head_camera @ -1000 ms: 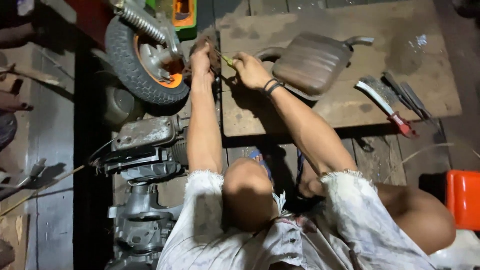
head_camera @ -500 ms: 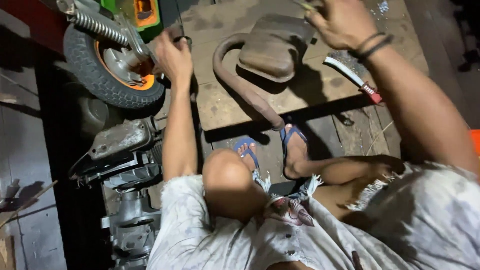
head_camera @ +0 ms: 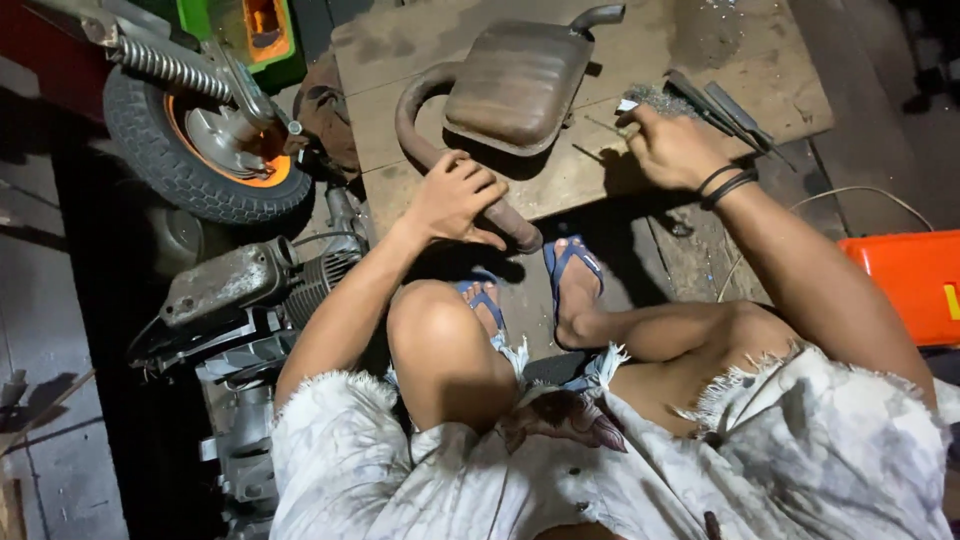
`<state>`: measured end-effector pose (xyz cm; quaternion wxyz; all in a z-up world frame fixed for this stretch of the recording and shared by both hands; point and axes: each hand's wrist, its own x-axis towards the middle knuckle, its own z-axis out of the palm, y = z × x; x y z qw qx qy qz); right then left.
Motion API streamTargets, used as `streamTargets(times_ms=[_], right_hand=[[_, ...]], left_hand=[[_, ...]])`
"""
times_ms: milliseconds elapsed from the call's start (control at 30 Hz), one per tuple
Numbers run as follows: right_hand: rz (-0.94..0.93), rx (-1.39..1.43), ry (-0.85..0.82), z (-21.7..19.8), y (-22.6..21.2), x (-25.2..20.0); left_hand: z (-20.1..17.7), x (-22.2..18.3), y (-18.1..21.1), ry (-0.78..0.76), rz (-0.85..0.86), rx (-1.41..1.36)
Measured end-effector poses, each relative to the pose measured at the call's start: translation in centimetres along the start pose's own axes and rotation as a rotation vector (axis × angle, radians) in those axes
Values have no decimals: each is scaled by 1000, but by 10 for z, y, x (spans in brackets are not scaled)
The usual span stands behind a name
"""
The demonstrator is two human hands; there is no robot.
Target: Cleaning a motorcycle exhaust muffler using a wire brush and a scraper to remove rust and debris.
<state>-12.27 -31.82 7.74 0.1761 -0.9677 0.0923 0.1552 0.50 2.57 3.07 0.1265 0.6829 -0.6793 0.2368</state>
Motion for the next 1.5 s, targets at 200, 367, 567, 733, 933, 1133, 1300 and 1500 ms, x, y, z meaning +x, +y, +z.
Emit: streamTargets(times_ms=[200,367,567,733,933,1133,1300,1500], right_hand=[[-87,14,48,22,7,10],[-50,8,52,22,8,11],[-51,138,150,24,32,15],[14,169,228,28,48,19],[0,207,312,13,38,18],[-145,502,594,-3,43,26],[-267,632,669,-19,21,4],[-94,1040,495,-31,24,5]], left_hand=[[43,-4,1,33,75,-55],[25,7,1,11,71,-29],[31,21,-10,134,-62,-84],[40,26,-11,225,-95,-114],[13,40,-41,363,-229,-248],[-59,54,-40,443,-431,-569],[-60,46,-69,393,-594,-731],[-55,72,-94,314,-446,-754]])
